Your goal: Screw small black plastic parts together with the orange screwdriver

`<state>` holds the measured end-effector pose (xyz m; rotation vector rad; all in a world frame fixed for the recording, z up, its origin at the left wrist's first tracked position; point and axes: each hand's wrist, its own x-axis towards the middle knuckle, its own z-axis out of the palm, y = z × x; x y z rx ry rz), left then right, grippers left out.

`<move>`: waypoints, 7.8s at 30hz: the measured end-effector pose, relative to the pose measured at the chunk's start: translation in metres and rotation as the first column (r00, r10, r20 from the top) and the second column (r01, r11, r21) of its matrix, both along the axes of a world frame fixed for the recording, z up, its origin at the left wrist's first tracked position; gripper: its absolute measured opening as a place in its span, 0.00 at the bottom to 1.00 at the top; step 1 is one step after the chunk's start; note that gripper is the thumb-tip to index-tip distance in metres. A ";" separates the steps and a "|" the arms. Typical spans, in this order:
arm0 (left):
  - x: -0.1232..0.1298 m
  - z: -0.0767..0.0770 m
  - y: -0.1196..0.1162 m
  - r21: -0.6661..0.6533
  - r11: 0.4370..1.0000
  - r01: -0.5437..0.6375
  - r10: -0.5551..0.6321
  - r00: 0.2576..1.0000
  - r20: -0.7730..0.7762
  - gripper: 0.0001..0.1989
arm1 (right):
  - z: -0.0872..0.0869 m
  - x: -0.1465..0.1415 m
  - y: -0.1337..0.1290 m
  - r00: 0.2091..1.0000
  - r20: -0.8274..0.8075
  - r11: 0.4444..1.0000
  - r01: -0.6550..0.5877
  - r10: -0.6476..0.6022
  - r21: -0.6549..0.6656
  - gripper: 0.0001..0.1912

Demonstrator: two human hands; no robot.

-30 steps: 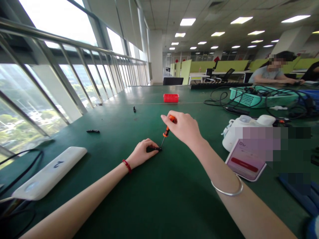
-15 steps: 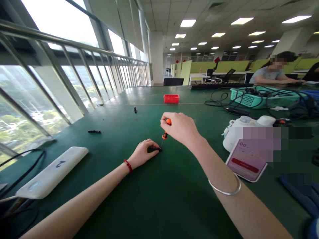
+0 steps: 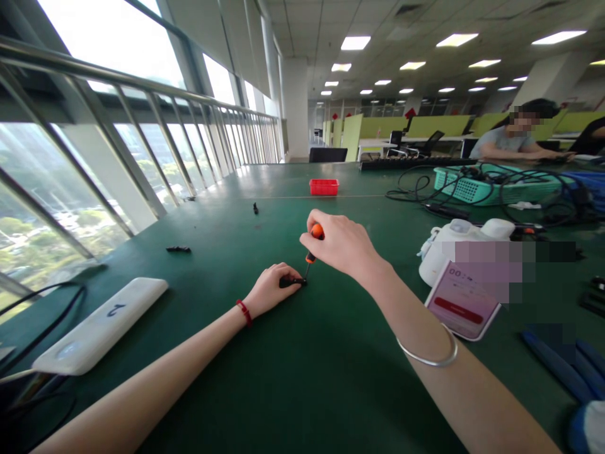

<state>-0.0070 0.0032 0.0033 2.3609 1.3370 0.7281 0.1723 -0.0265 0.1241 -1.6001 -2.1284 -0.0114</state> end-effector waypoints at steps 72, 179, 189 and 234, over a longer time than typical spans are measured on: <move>-0.009 -0.004 0.004 0.014 1.000 -0.027 0.027 0.999 0.018 0.07 | -0.009 0.002 0.002 1.000 0.014 0.999 0.007 -0.007 0.031 0.16; -0.009 -0.004 -0.020 0.042 0.995 -0.091 0.093 0.995 -0.035 0.08 | -0.030 -0.015 -0.035 0.955 -0.233 0.968 0.217 -0.184 0.127 0.12; -0.010 -0.006 -0.051 0.089 0.986 -0.141 0.146 0.988 -0.056 0.09 | -0.038 -0.014 -0.068 0.904 -0.301 0.935 0.344 -0.303 0.091 0.13; -0.019 -0.003 -0.066 -0.026 0.996 0.082 -0.073 0.963 0.258 0.11 | -0.140 -0.012 -0.051 0.933 -0.353 0.993 -0.098 0.068 -0.067 0.10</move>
